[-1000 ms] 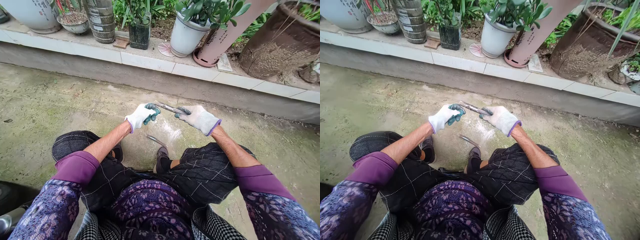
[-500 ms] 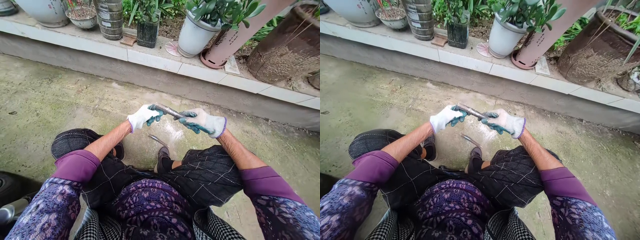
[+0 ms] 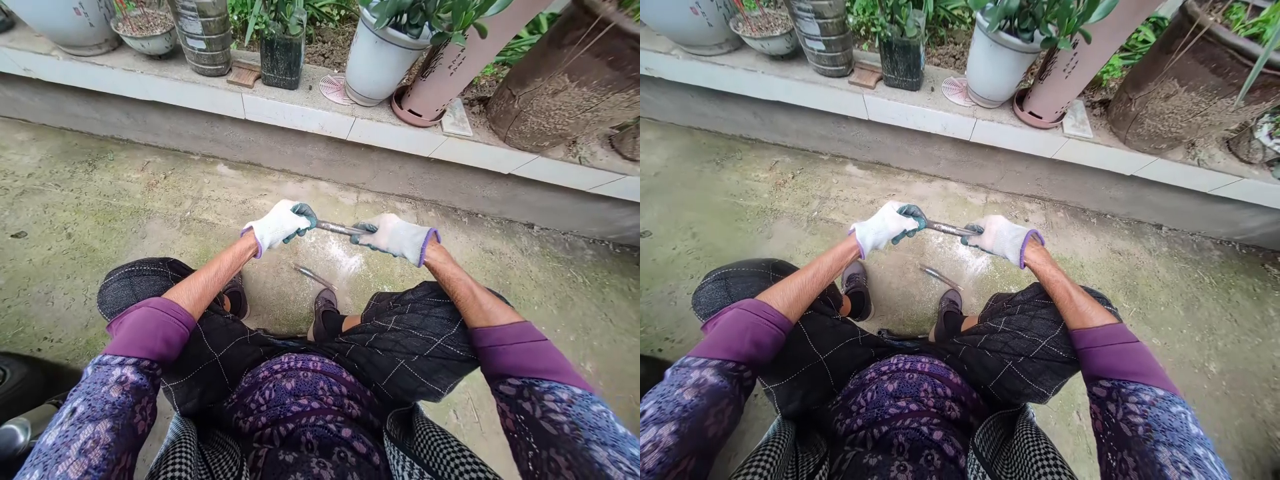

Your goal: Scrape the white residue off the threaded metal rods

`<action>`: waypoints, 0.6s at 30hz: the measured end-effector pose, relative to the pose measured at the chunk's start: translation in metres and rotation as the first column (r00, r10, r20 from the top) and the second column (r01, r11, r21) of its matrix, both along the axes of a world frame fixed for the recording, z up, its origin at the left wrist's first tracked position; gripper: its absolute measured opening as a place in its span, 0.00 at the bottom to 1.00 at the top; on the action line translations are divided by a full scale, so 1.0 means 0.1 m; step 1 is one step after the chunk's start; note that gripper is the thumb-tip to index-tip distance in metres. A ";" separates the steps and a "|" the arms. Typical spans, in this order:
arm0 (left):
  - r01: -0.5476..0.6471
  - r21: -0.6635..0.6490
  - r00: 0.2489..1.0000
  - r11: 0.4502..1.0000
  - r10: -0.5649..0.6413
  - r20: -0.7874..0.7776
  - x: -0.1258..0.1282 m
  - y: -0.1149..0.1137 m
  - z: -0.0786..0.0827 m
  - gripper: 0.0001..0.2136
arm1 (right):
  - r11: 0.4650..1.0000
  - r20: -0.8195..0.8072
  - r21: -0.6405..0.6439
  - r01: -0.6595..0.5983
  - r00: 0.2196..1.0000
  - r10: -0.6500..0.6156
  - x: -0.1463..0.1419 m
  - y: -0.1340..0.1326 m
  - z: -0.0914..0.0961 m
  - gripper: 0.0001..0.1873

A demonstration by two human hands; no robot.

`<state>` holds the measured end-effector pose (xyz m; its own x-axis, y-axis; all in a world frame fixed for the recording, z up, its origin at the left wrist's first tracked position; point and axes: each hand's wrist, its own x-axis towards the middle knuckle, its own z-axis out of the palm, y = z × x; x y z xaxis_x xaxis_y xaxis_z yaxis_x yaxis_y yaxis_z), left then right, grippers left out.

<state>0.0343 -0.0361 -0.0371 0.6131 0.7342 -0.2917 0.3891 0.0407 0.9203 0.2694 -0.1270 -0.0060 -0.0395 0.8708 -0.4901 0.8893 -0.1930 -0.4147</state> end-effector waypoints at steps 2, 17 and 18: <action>-0.050 -0.064 0.997 0.997 0.053 0.055 0.01 -0.02 0.00 0.03 | 0.995 0.022 0.072 0.063 0.998 -0.064 0.01 0.02 0.03 0.13; 0.042 -0.165 0.983 0.985 -0.011 0.182 -0.07 -0.05 -0.21 0.09 | 0.975 -0.468 -0.140 0.171 0.856 -0.218 -0.04 -0.10 0.13 0.22; 0.048 -0.131 0.987 0.990 -0.027 0.157 -0.08 -0.03 -0.21 0.09 | 0.977 -0.473 -0.165 0.135 0.859 -0.198 -0.04 -0.11 0.14 0.23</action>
<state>0.0263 -0.0391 -0.0582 0.6850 0.6703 -0.2855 0.2461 0.1560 0.9566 0.2656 -0.1378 0.0084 -0.1590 0.8202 -0.5495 0.5326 -0.3974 -0.7473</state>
